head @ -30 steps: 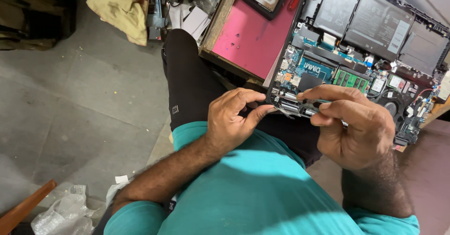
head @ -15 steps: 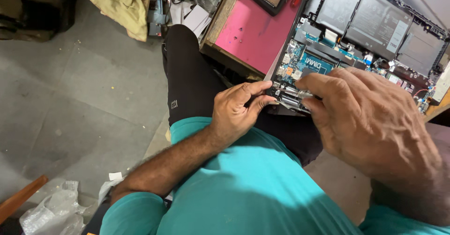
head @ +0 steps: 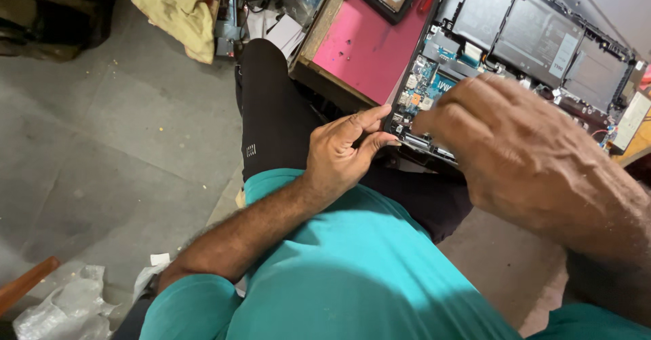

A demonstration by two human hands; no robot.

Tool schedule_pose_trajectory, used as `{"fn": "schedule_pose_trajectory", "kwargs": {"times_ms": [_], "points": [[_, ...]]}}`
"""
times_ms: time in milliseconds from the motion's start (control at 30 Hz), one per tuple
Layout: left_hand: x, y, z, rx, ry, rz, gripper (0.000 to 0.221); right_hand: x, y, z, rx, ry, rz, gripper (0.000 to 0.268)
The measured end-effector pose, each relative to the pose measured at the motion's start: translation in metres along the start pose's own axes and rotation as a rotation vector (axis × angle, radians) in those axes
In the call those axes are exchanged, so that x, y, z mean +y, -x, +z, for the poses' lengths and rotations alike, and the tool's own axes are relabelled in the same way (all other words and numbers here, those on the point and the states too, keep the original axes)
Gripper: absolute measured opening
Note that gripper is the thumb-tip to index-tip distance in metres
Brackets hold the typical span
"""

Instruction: The person works on the internal components of an open laptop, using a small screwdriver to loosen and tighten screws on the motherboard and around various connectors. The person also handles small internal cables and connectors, plugging and unplugging them by hand.

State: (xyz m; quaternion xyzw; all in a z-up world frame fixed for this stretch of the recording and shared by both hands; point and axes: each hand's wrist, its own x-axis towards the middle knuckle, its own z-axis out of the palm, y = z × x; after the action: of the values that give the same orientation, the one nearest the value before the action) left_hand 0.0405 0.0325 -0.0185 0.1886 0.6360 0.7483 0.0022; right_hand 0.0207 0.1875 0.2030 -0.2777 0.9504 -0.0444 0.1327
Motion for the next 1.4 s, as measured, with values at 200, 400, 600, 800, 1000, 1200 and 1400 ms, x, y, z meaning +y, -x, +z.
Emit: {"fn": "schedule_pose_trajectory", "kwargs": {"times_ms": [200,400,600,800,1000,1200,1400], "points": [[0.000,-0.002,-0.003,-0.012,-0.082,0.026,0.046,-0.006,0.000,-0.005,-0.249,0.132,0.243,0.039],[0.010,-0.009,-0.021,-0.091,-0.054,0.008,0.034,-0.008,0.001,-0.010,0.034,0.026,0.001,0.032],[0.022,-0.021,-0.029,-0.082,-0.075,0.036,0.019,-0.007,-0.003,-0.011,-0.156,0.178,0.164,0.029],[0.030,-0.032,-0.028,-0.130,-0.159,0.062,0.016,-0.010,0.002,-0.006,-0.079,0.131,0.219,0.039],[0.038,-0.045,-0.033,-0.224,-0.276,0.122,0.016,0.000,0.005,-0.001,0.035,-0.012,0.045,0.029],[0.039,-0.058,-0.038,-0.348,-0.285,0.083,0.014,0.001,0.008,-0.004,-0.148,0.104,0.188,0.029],[0.036,-0.056,-0.037,-0.377,-0.089,-0.077,0.020,-0.004,0.008,-0.001,-0.190,0.119,0.236,0.033]]}}
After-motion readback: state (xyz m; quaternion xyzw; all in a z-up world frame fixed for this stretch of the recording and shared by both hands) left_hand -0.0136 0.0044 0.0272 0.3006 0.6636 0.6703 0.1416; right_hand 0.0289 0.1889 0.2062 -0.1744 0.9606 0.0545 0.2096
